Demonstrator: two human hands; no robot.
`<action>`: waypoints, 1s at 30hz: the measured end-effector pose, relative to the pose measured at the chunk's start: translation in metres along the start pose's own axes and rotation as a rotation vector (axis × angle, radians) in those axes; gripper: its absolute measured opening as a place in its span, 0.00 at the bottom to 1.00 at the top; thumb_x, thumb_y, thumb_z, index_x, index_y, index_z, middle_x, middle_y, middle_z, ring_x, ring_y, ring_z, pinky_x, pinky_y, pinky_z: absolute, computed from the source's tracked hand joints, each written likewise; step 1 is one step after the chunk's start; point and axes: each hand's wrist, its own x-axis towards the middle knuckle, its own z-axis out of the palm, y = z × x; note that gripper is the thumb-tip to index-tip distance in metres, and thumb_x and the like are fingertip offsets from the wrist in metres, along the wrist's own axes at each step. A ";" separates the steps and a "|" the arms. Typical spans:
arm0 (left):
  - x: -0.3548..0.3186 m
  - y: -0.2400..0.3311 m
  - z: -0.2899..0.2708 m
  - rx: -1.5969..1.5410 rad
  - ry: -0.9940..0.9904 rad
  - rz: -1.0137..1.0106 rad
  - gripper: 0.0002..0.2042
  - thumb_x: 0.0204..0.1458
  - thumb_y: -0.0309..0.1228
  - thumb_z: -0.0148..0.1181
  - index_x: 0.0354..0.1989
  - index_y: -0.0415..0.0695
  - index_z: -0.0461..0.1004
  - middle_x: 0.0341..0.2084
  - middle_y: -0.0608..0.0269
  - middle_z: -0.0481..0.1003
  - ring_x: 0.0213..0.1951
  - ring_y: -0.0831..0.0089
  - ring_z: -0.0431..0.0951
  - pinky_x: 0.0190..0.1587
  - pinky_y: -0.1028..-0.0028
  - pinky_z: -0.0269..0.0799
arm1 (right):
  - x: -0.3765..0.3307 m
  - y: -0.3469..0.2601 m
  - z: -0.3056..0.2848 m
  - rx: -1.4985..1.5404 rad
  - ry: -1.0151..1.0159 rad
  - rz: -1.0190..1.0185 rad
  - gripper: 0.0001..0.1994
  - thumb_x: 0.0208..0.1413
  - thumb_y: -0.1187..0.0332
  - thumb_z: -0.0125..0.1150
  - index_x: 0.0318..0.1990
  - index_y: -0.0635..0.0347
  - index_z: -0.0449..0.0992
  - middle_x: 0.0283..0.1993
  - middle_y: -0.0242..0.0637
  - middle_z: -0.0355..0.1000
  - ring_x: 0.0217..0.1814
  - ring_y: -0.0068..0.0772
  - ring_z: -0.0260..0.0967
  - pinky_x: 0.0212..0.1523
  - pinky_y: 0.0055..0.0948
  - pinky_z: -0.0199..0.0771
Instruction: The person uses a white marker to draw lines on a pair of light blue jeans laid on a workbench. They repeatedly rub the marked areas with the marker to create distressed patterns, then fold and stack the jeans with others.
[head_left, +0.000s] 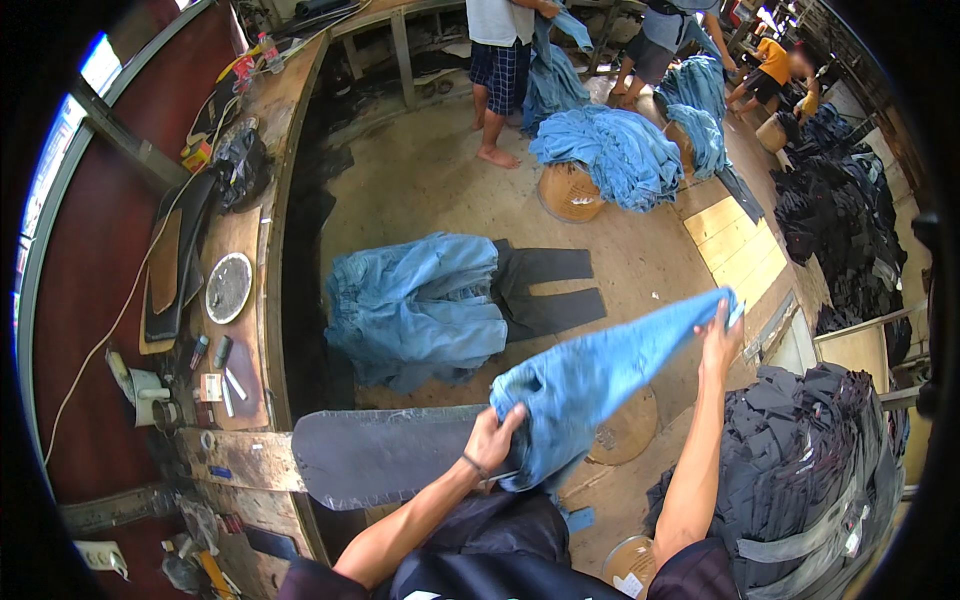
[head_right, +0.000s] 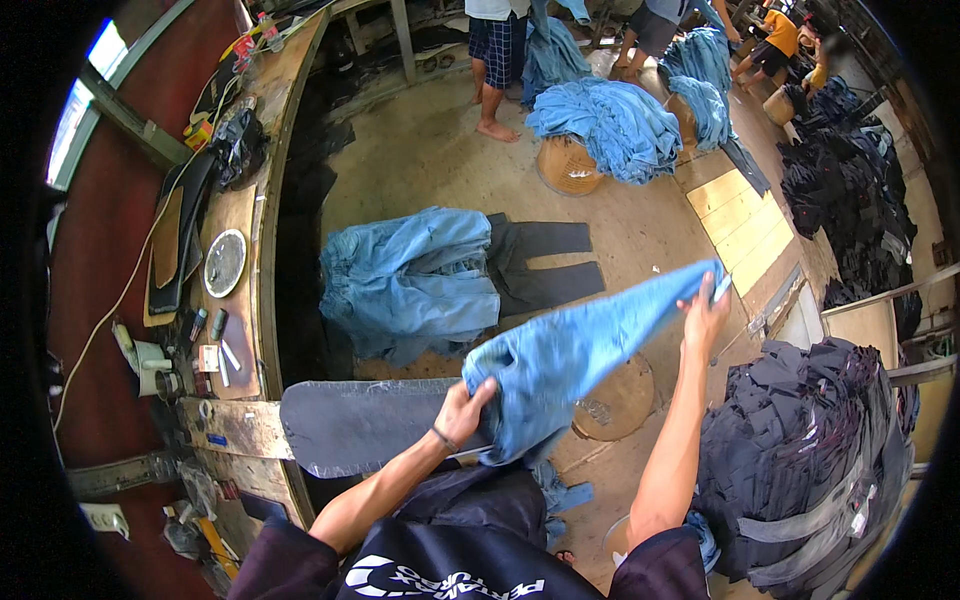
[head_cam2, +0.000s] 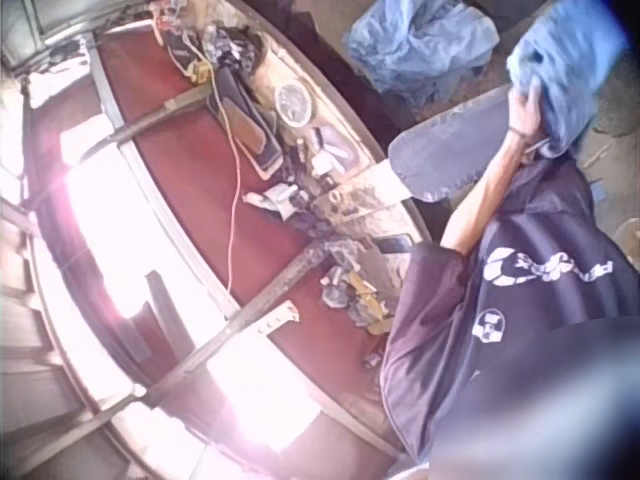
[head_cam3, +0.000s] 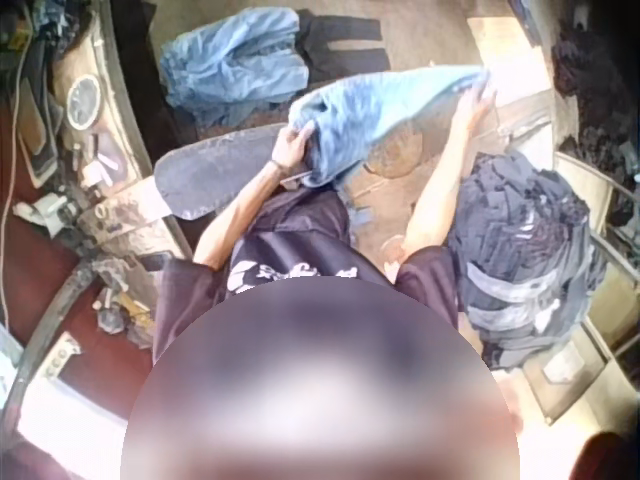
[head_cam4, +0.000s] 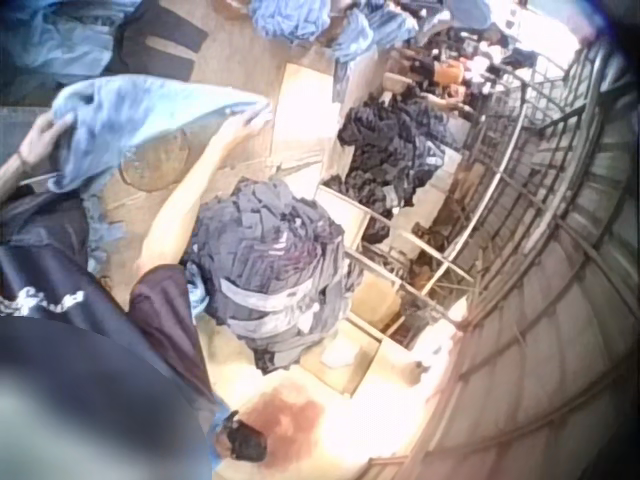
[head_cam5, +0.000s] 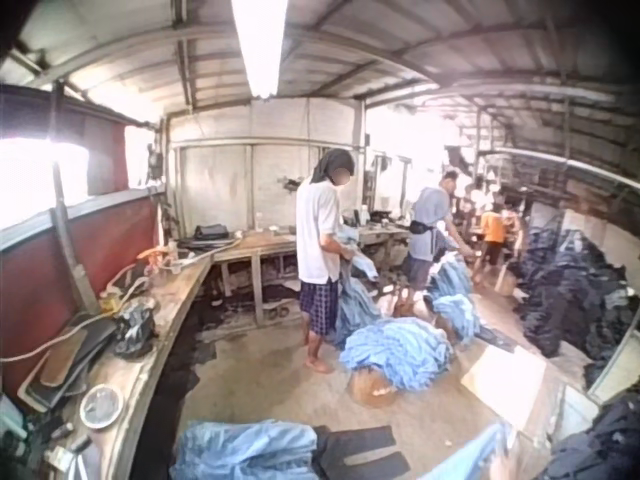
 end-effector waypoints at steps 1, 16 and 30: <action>0.005 0.000 0.005 -0.095 0.164 0.062 0.16 0.70 0.40 0.61 0.50 0.36 0.81 0.40 0.72 0.79 0.42 0.80 0.74 0.49 0.73 0.73 | 0.005 -0.008 0.010 -0.093 -0.017 -0.005 0.18 0.74 0.51 0.59 0.49 0.59 0.73 0.31 0.33 0.70 0.29 0.21 0.68 0.26 0.27 0.74; -0.124 -0.034 -0.092 0.551 0.291 0.177 0.17 0.69 0.44 0.57 0.46 0.38 0.76 0.18 0.39 0.75 0.23 0.44 0.81 0.29 0.47 0.73 | -0.341 0.026 0.056 -0.759 -0.399 -0.244 0.20 0.61 0.50 0.73 0.42 0.58 0.77 0.31 0.47 0.79 0.32 0.56 0.79 0.31 0.50 0.75; -0.063 0.025 -0.164 0.688 0.687 0.641 0.14 0.58 0.32 0.71 0.47 0.39 0.79 0.45 0.47 0.79 0.49 0.50 0.79 0.55 0.57 0.74 | -0.429 -0.021 0.102 -0.394 -0.733 -0.452 0.14 0.68 0.74 0.60 0.59 0.64 0.78 0.42 0.48 0.81 0.36 0.51 0.80 0.37 0.43 0.80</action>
